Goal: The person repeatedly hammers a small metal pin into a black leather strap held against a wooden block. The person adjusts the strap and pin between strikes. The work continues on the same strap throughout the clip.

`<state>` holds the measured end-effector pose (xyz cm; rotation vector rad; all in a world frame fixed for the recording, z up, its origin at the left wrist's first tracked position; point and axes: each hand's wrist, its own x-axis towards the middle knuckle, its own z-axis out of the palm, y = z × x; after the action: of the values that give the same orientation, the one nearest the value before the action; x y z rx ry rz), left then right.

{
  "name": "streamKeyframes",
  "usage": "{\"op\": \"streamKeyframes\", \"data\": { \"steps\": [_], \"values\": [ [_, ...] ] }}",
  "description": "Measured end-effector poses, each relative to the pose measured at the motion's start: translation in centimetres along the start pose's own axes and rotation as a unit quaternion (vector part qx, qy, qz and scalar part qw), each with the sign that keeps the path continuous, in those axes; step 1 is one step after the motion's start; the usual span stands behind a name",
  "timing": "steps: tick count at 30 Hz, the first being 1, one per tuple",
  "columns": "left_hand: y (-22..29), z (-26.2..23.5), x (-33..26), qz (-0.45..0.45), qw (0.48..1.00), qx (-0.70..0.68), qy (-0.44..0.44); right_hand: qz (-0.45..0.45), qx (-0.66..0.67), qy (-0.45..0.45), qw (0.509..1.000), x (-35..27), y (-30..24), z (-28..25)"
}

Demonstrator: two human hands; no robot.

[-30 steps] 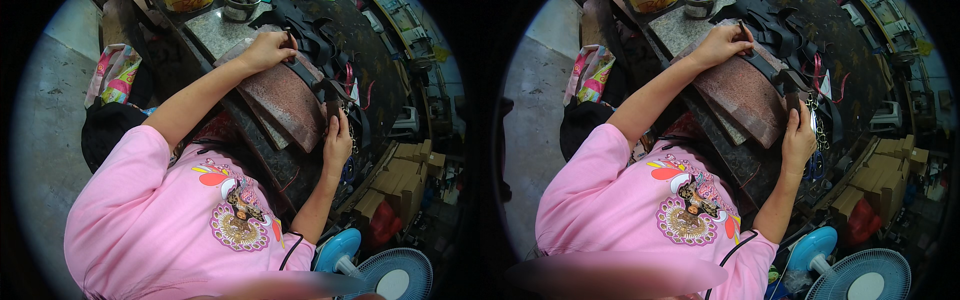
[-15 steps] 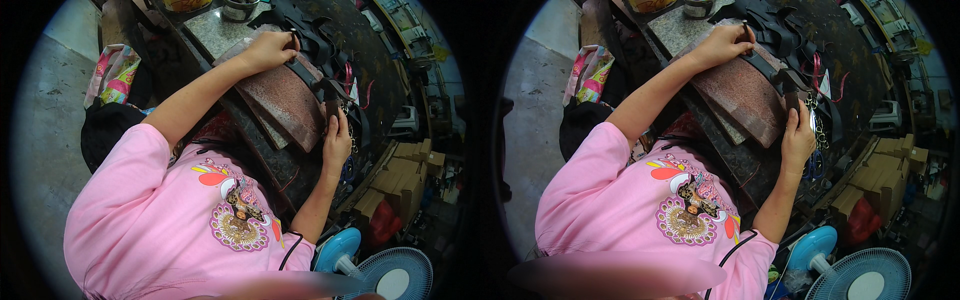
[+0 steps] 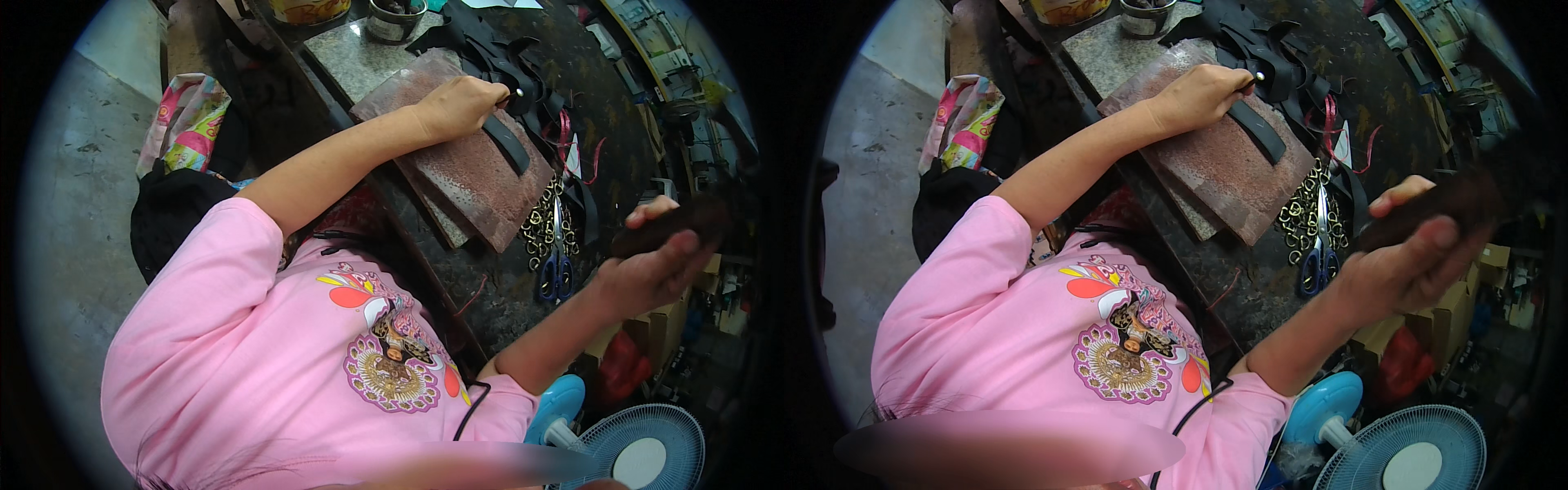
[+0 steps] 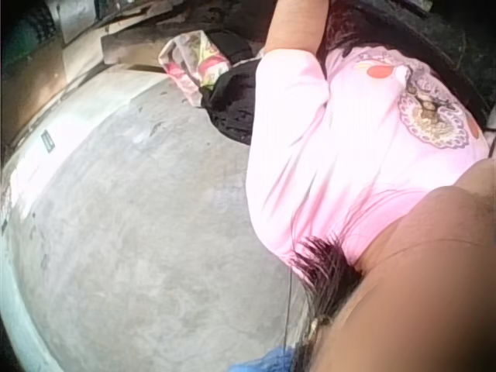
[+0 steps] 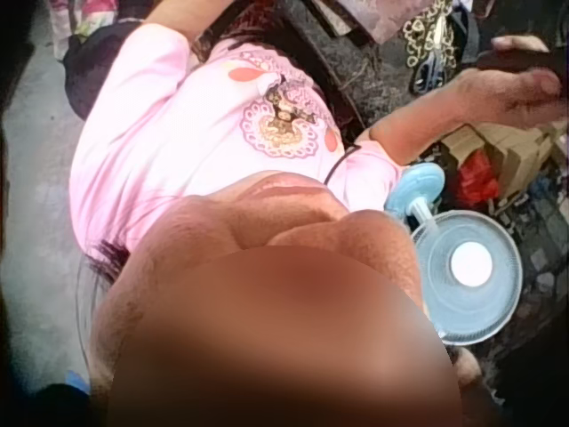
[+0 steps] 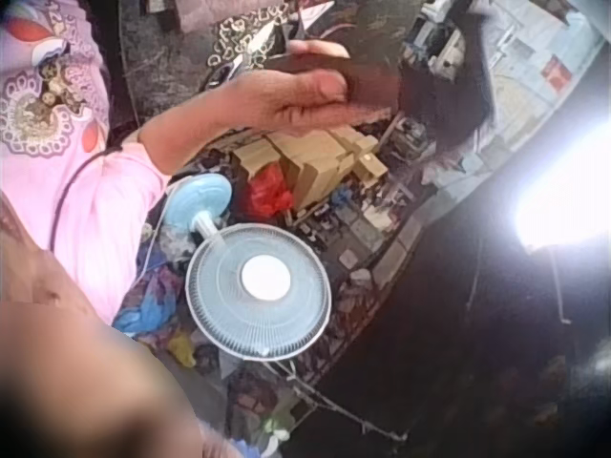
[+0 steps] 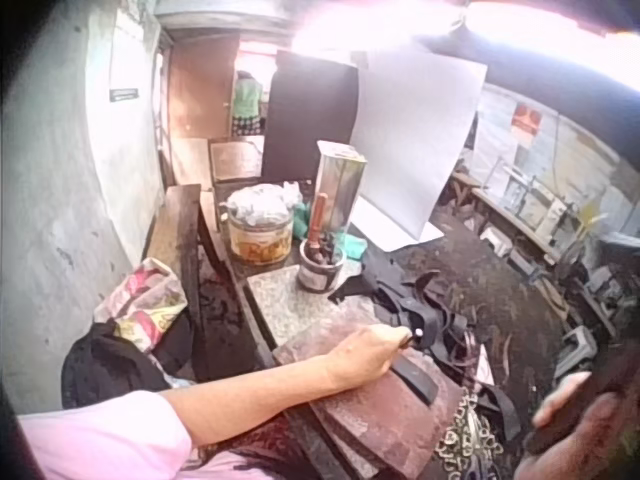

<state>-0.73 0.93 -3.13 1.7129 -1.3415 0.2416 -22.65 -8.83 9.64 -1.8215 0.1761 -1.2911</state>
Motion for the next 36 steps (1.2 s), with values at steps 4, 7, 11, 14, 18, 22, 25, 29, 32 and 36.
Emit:
{"op": "streamKeyframes", "data": {
  "steps": [4,7,11,14,18,22,25,29,32,36],
  "values": [
    [0.1,0.3,-0.1,-0.016,1.0,0.016,0.004,0.072,-0.468,-0.166,0.865,-1.1,1.9,3.4],
    [-0.1,0.3,-0.2,0.004,1.0,0.001,-0.001,0.044,-0.352,-0.153,0.922,-0.6,1.8,3.1],
    [-0.3,0.3,-0.3,-0.021,1.0,-0.004,0.001,-0.004,-0.072,0.02,0.997,2.0,-0.7,0.6],
    [-0.4,0.4,-0.2,-0.01,1.0,0.007,-0.001,0.008,0.016,0.087,0.996,1.4,-0.1,0.6],
    [-0.4,0.7,0.2,-0.012,1.0,0.009,0.013,0.093,-0.334,-0.164,0.923,-2.5,4.8,1.8],
    [-0.5,0.6,-0.3,0.003,0.999,-0.01,0.042,0.224,-0.213,-0.118,0.944,-3.0,6.4,-1.9],
    [-0.5,0.9,-0.6,0.006,0.999,-0.021,0.05,0.257,-0.256,-0.153,0.919,-4.2,6.0,-3.2],
    [-1.1,1.1,-0.8,0.011,0.998,-0.029,0.063,0.243,-0.416,-0.17,0.86,-7.2,5.7,-2.9],
    [-1.7,0.7,-0.6,-0.2,0.954,-0.216,0.063,0.15,-0.481,-0.176,0.846,-9.0,6.0,-2.8],
    [-1.0,1.2,0.0,-0.251,0.854,-0.43,0.151,0.149,-0.474,-0.172,0.85,-9.4,6.4,-2.8]
  ]
}}
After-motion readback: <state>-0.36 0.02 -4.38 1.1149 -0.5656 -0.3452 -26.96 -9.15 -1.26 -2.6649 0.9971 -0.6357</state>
